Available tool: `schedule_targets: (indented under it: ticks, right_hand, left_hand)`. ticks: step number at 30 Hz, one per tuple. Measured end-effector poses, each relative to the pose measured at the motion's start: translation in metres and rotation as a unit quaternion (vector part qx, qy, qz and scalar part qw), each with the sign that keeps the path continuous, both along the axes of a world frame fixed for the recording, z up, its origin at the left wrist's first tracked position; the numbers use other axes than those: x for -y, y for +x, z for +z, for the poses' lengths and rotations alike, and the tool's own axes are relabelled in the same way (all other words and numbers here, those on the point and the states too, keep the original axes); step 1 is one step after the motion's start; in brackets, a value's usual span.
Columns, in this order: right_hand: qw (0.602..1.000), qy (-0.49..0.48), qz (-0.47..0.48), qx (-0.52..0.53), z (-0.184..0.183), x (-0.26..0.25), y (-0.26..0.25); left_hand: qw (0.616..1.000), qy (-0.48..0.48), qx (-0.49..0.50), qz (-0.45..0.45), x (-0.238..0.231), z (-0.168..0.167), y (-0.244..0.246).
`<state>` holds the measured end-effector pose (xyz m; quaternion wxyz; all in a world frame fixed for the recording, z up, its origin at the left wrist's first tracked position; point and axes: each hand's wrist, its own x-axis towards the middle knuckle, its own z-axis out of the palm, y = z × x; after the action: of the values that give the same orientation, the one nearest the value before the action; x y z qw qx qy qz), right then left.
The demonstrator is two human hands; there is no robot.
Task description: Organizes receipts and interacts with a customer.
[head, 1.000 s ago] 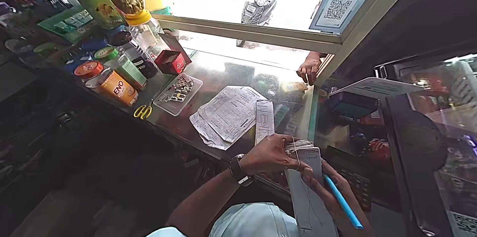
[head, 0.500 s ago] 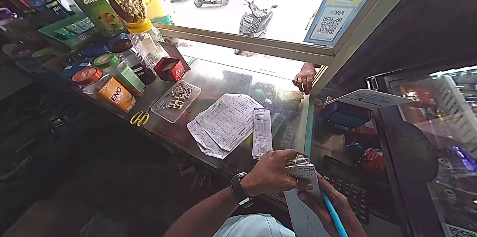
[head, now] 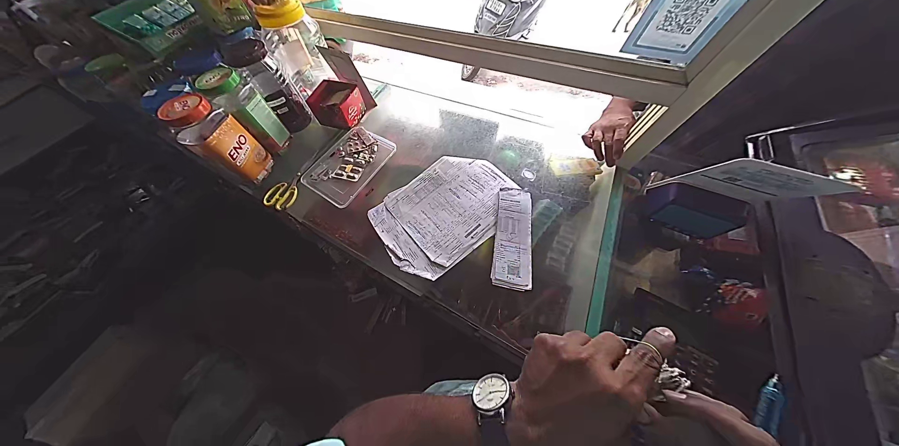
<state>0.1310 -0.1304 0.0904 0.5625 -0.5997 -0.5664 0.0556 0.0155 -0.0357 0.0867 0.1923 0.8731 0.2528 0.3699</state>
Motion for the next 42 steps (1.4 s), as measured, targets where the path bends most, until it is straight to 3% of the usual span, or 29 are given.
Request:
schedule_targets:
  ticks: [4,9,11,15,16,22,29,35,37,39,40,42]
  right_hand:
    - [0.999,-0.037,0.000,-0.002,0.007,0.002,-0.007]
    - [0.972,0.003,0.128,-0.196,0.000,-0.002,0.004]
    - [0.926,0.025,0.184,-0.328,-0.001,-0.002,0.009]
    - [0.767,0.097,0.284,-0.567,0.000,-0.003,0.015]
    - [0.745,0.098,0.296,-0.590,-0.001,-0.004,0.019]
    - [0.704,0.129,0.225,-0.661,-0.011,-0.011,0.030]
    - [0.714,0.064,0.157,-0.679,-0.027,-0.019,0.032]
    - [0.710,0.025,0.184,-0.679,-0.031,-0.027,0.030]
    - [0.775,0.014,0.205,-0.597,-0.029,-0.030,0.028]
    - [0.904,0.012,0.166,-0.394,-0.026,-0.035,0.026]
    - [0.949,0.017,0.126,-0.290,-0.026,-0.038,0.026]
    - [0.977,0.005,0.129,-0.170,-0.029,-0.047,0.033]
  left_hand:
    - [0.999,0.027,-0.005,0.032,0.003,-0.001,0.002]
    - [1.000,0.020,-0.005,0.019,0.000,0.003,0.001]
    - [1.000,0.014,-0.014,0.005,0.001,0.003,0.000]
    - [1.000,-0.003,-0.018,-0.010,0.002,-0.004,-0.004]
    - [1.000,-0.010,-0.014,-0.013,0.001,-0.005,-0.006]
    - [0.994,-0.087,0.055,-0.019,-0.011,-0.002,-0.020]
    - [0.947,-0.244,0.191,-0.088,-0.057,-0.001,-0.043]
    - [0.919,-0.312,0.221,-0.095,-0.077,0.004,-0.054]
    - [0.927,-0.304,0.192,-0.103,-0.080,0.005,-0.053]
    - [0.937,-0.289,0.159,-0.117,-0.082,0.007,-0.050]
    - [0.939,-0.285,0.145,-0.125,-0.084,0.009,-0.050]
    - [0.937,-0.292,0.125,-0.147,-0.091,0.015,-0.048]
